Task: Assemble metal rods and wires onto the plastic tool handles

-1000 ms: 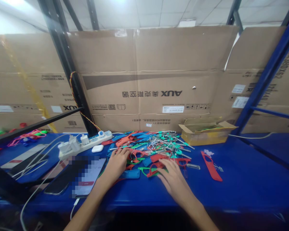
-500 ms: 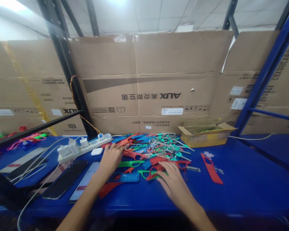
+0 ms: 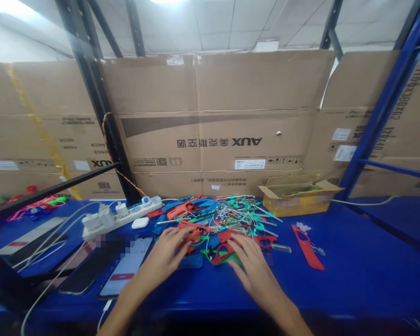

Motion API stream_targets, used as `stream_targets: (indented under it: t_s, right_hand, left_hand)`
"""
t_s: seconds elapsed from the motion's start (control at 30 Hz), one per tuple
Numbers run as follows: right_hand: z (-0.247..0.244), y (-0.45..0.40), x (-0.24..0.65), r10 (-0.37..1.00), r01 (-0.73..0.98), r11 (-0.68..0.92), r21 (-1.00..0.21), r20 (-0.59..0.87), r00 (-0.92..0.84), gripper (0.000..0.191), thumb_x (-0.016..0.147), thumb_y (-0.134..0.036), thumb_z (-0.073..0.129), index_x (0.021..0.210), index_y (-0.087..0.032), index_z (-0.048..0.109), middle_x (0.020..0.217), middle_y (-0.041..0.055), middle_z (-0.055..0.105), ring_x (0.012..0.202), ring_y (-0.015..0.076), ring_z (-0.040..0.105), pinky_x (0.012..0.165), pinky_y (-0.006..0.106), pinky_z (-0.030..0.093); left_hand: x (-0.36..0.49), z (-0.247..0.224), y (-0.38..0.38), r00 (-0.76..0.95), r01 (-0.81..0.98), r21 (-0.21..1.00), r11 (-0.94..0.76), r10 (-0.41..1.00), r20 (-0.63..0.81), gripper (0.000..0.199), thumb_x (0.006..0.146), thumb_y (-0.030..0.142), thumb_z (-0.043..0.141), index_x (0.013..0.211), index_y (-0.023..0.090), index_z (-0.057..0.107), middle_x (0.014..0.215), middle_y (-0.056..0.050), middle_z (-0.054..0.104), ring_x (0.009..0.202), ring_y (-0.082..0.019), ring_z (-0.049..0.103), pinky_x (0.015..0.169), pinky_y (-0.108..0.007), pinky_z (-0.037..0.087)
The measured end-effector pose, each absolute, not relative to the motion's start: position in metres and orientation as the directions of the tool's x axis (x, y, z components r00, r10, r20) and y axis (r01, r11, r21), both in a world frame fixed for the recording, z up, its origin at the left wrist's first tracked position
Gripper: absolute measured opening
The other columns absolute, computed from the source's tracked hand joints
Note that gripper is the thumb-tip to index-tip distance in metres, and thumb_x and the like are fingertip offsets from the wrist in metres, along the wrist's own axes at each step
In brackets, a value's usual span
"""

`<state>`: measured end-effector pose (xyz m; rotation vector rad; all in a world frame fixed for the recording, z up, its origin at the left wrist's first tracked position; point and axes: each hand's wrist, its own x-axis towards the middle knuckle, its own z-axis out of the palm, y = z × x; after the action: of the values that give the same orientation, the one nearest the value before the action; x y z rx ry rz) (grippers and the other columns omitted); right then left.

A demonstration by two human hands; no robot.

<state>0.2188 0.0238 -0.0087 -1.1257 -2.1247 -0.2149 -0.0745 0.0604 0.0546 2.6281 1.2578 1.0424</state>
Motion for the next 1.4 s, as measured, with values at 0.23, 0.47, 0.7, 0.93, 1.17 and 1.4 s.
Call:
stream_targets:
  t_s: [0.23, 0.47, 0.7, 0.93, 1.17, 1.4]
  right_hand:
    - [0.014, 0.009, 0.221, 0.524, 0.584, 0.795, -0.163, 0.669, -0.527, 0.052, 0.101, -0.039, 0.061, 0.147, -0.018, 0.048, 0.14, 0.0138, 0.065, 0.133, 0.0268, 0.057, 0.114, 0.045, 0.048]
    - [0.015, 0.008, 0.22, 0.462, 0.425, 0.871, -0.246, 0.703, -0.541, 0.022, 0.102, -0.016, 0.056, 0.123, -0.02, 0.062, 0.119, 0.0087, 0.074, 0.113, 0.022, 0.065, 0.103, 0.041, 0.05]
    - [0.012, 0.007, 0.219, 0.555, 0.433, 0.825, -0.363, 0.663, -0.502, 0.006, 0.097, -0.02, 0.065, 0.102, -0.021, 0.061, 0.113, 0.0073, 0.074, 0.107, 0.0211, 0.066, 0.097, 0.038, 0.05]
    - [0.016, 0.004, 0.219, 0.679, 0.562, 0.729, -0.39, 0.516, -0.523, 0.027, 0.097, -0.037, 0.069, 0.12, -0.023, 0.065, 0.113, 0.0053, 0.073, 0.105, 0.0208, 0.067, 0.096, 0.035, 0.053]
    - [0.006, 0.008, 0.223, 0.673, 0.637, 0.719, -0.279, 0.508, -0.537, 0.033, 0.099, -0.032, 0.066, 0.131, -0.026, 0.064, 0.129, 0.005, 0.073, 0.13, 0.0254, 0.06, 0.122, 0.054, 0.033]
    - [0.02, 0.042, 0.254, 0.873, 0.796, 0.375, -0.475, 0.469, -0.131, 0.027, 0.102, -0.038, 0.056, 0.123, -0.026, 0.07, 0.133, 0.0067, 0.071, 0.129, 0.0267, 0.06, 0.113, 0.048, 0.042]
  left_hand:
    - [-0.039, 0.045, 0.014, 0.535, 0.337, 0.679, -0.653, 0.726, 0.433, 0.021, 0.109, 0.033, 0.048, 0.12, 0.028, 0.065, 0.125, -0.005, 0.066, 0.121, -0.022, 0.059, 0.11, -0.037, 0.043]
    - [-0.023, 0.024, 0.002, 0.64, 0.272, 0.713, -0.646, 0.675, 0.367, 0.029, 0.111, 0.032, 0.041, 0.136, 0.035, 0.055, 0.148, -0.005, 0.048, 0.14, -0.023, 0.044, 0.118, -0.038, 0.036]
    - [-0.068, 0.023, 0.008, 0.636, 0.622, 0.542, -0.565, 0.768, 0.07, 0.018, 0.097, 0.043, 0.07, 0.099, 0.025, 0.068, 0.097, 0.001, 0.068, 0.092, -0.02, 0.065, 0.085, -0.029, 0.051]
    - [-0.076, 0.025, 0.01, 0.619, 0.633, 0.51, -0.582, 0.776, 0.118, 0.048, 0.084, 0.053, 0.081, 0.122, 0.028, 0.066, 0.126, -0.005, 0.064, 0.119, -0.029, 0.061, 0.102, -0.041, 0.051]
    - [-0.073, 0.009, 0.024, 0.532, 0.728, 0.436, -0.529, 0.837, 0.127, 0.083, 0.09, 0.068, 0.065, 0.156, 0.026, 0.041, 0.159, -0.016, 0.044, 0.149, -0.041, 0.036, 0.117, -0.06, 0.037]
    - [-0.043, 0.017, 0.013, 0.477, 0.652, 0.477, -0.589, 0.808, 0.345, 0.049, 0.095, 0.06, 0.065, 0.128, 0.025, 0.059, 0.127, -0.011, 0.066, 0.12, -0.032, 0.063, 0.102, -0.047, 0.052]
